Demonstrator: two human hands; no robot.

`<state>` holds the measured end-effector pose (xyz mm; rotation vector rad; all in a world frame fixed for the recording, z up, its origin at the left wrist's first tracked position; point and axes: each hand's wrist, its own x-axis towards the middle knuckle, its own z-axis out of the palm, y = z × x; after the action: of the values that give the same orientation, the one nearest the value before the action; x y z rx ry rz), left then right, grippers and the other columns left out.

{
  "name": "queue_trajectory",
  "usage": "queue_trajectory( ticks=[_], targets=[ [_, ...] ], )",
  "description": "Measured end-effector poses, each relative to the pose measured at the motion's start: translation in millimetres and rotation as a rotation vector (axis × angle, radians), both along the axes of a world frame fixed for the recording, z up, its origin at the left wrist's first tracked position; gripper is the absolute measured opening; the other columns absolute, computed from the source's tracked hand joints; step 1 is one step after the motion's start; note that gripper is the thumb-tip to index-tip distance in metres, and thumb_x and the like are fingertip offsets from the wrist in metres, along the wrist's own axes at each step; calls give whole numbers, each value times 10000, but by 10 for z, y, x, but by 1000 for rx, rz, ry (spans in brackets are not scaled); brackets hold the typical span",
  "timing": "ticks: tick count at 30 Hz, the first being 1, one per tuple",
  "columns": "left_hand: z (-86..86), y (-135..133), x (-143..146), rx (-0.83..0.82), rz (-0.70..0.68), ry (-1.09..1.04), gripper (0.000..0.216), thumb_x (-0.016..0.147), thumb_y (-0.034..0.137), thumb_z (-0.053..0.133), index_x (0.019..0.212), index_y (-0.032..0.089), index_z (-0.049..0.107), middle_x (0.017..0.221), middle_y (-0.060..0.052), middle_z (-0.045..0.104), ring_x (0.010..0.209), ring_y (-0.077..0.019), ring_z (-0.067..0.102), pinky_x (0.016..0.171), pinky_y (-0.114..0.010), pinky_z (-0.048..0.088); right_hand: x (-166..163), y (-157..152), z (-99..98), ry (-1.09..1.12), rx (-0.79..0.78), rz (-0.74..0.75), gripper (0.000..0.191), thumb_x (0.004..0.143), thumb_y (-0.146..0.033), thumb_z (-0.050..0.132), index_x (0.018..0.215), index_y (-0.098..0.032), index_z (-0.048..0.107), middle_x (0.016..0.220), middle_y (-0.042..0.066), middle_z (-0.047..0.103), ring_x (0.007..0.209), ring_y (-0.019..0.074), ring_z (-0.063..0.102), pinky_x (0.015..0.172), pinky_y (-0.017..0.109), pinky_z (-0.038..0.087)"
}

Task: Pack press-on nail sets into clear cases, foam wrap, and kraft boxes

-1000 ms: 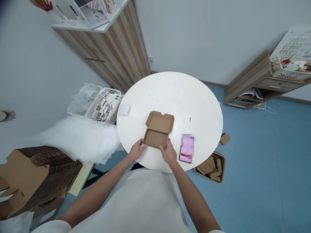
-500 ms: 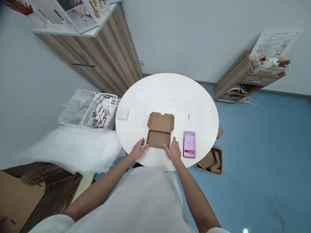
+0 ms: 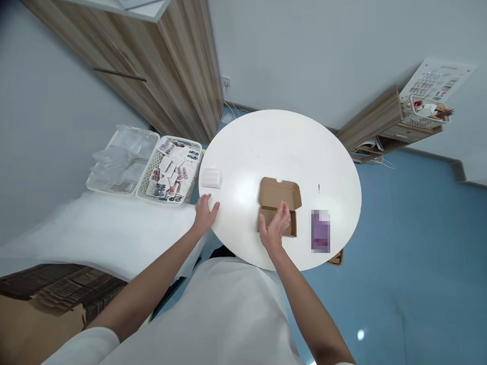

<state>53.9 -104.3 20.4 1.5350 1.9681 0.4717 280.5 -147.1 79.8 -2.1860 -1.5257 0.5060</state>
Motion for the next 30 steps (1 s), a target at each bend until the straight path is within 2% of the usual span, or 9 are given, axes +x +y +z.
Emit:
queue_trajectory(
  ticks=[3, 6, 9, 11, 15, 19, 24, 27, 30],
  targets=[
    [-34, 274, -239, -14, 74, -64, 572, 833, 440, 385, 1303, 131, 280, 1335, -145, 315, 1279, -241, 232, 1042, -404, 219, -338, 280, 54, 32, 6, 120, 708, 820, -485, 348, 1380, -201, 22, 1400, 150, 146, 1267, 316, 165, 956, 537, 218],
    [-60, 508, -356, -82, 120, -153, 651, 798, 444, 452, 1319, 114, 246, 1351, -165, 292, 1276, -274, 237, 1037, -414, 225, -605, 608, -2, 273, -128, 256, 662, 814, -478, 373, 1371, -214, 131, 1367, 123, 252, 1221, 255, 296, 958, 443, 302],
    [-84, 657, -383, -117, 153, -217, 692, 780, 437, 484, 1338, 134, 211, 1369, -165, 271, 1283, -294, 223, 1040, -427, 216, -828, 909, -142, 568, -399, 187, 643, 790, -512, 407, 1344, -238, 230, 1339, 107, 325, 1154, 209, 401, 898, 348, 390],
    [-99, 718, -379, -117, 158, -225, 698, 783, 412, 487, 1348, 129, 192, 1370, -170, 272, 1287, -297, 214, 1043, -430, 205, -965, 1067, -260, 681, -501, 98, 644, 767, -516, 447, 1324, -239, 279, 1331, 100, 353, 1148, 201, 415, 891, 325, 398],
    [-125, 808, -379, -84, 122, -230, 652, 804, 337, 469, 1351, 104, 201, 1334, -182, 328, 1272, -289, 249, 1037, -434, 211, -1200, 1261, -498, 768, -461, -5, 586, 746, -448, 513, 1273, -244, 355, 1297, 86, 404, 1081, 174, 475, 868, 305, 415],
    [-185, 885, -416, -34, 122, -253, 537, 812, 283, 450, 1313, 143, 319, 1242, -148, 434, 1192, -264, 377, 994, -415, 291, -1375, 1360, -666, 792, -381, -58, 483, 748, -380, 519, 1203, -253, 420, 1197, 57, 480, 984, 149, 526, 793, 285, 457],
    [-306, 898, -456, -28, 182, -340, 425, 795, 247, 471, 1208, 144, 470, 1078, -118, 534, 937, -212, 551, 854, -363, 420, -1479, 1400, -763, 828, -365, -101, 368, 732, -269, 527, 1094, -231, 469, 1012, 34, 564, 823, 132, 567, 676, 267, 493],
    [-356, 845, -445, -36, 264, -473, 369, 784, 236, 487, 1145, 160, 507, 987, -84, 566, 789, -160, 577, 752, -319, 463, -1444, 1361, -793, 845, -366, -107, 322, 708, -218, 532, 1025, -228, 478, 932, 14, 582, 764, 119, 568, 655, 265, 492],
    [-377, 760, -401, -37, 346, -598, 304, 760, 237, 523, 1057, 173, 526, 921, -56, 573, 728, -129, 574, 679, -280, 475, -1364, 1286, -787, 843, -368, -100, 322, 678, -199, 534, 993, -228, 479, 902, 1, 579, 736, 116, 564, 644, 272, 486]
  ],
)
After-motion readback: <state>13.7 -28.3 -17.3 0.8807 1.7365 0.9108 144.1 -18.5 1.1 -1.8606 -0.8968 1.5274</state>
